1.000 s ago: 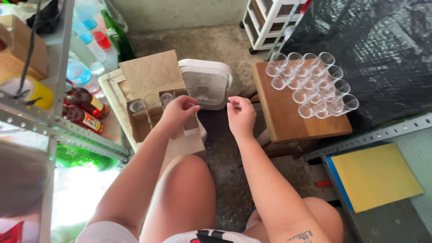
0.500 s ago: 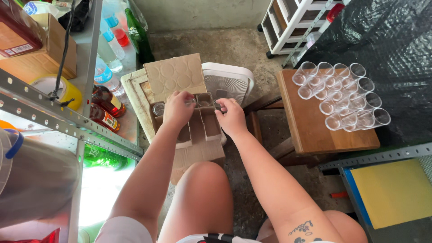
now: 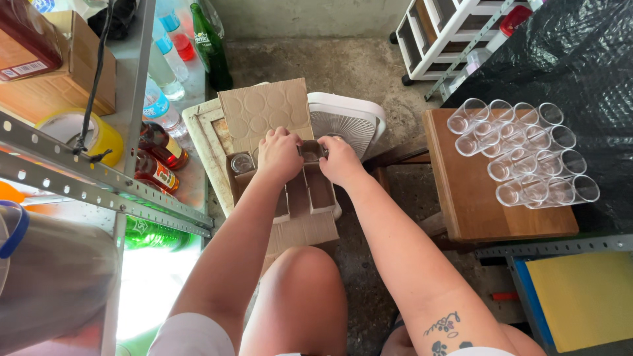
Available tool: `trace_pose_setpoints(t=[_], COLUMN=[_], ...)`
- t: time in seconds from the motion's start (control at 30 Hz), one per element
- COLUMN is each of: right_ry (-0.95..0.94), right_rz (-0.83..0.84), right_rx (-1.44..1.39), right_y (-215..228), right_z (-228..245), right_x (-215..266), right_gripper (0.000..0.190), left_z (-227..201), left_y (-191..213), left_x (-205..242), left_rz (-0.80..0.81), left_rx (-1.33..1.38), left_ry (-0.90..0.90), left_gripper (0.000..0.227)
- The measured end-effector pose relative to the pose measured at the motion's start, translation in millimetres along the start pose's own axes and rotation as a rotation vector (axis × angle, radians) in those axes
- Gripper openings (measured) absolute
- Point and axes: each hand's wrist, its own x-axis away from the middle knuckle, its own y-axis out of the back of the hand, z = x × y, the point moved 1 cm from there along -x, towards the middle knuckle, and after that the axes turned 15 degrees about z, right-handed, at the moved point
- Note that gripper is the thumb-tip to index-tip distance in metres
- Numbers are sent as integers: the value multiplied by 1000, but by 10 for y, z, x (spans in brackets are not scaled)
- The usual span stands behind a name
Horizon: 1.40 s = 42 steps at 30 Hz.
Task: The person removes small clear glasses from a cardboard box and places them on a wooden stool. They then close the box and move it to a metal shelf. Finally, they pick up the glasses from the stool and arrange them on the shelf.
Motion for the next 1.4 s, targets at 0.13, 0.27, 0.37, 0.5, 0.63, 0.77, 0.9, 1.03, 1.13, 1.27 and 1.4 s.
trace_pose_setpoints(t=[0.13, 0.27, 0.37, 0.5, 0.63, 0.77, 0.9, 1.03, 1.13, 1.27, 1.4], right_ry=[-92, -118, -146, -145, -121, -67, 31, 124, 176, 306, 354], right_rz=[72, 96, 116, 92, 69, 52, 101, 97, 25, -115, -253], right_rx=[-10, -29, -40, -27, -57, -127, -428, -589, -643, -739, -803], right_y=[54, 87, 174, 133, 172, 283, 488, 587, 666, 688, 801], right_z=[6, 22, 179, 185, 216, 242, 410, 388, 376, 182, 187], right_x=[-84, -137, -47, -68, -9, 86, 275, 362, 478, 594, 906], right_gripper=[52, 54, 58, 63, 62, 63, 62, 66, 66, 75, 72], left_z=[-47, -65, -103, -162, -141, -107, -102, -192, -255, -431, -676], left_y=[-2, -20, 0, 51, 124, 230, 419, 590, 584, 537, 502], left_x=[-74, -151, -126, -33, 70, 180, 361, 677, 710, 724, 830], left_rz=[25, 58, 75, 69, 61, 39, 75, 72, 9, -48, -62], left_rx=[-12, -49, -48, -36, 12, 81, 242, 572, 743, 878, 937], left_ry=[25, 33, 33, 30, 3, -43, -112, -213, -321, -465, -561], left_gripper=[28, 35, 42, 50, 54, 52, 59, 63, 59, 58, 59])
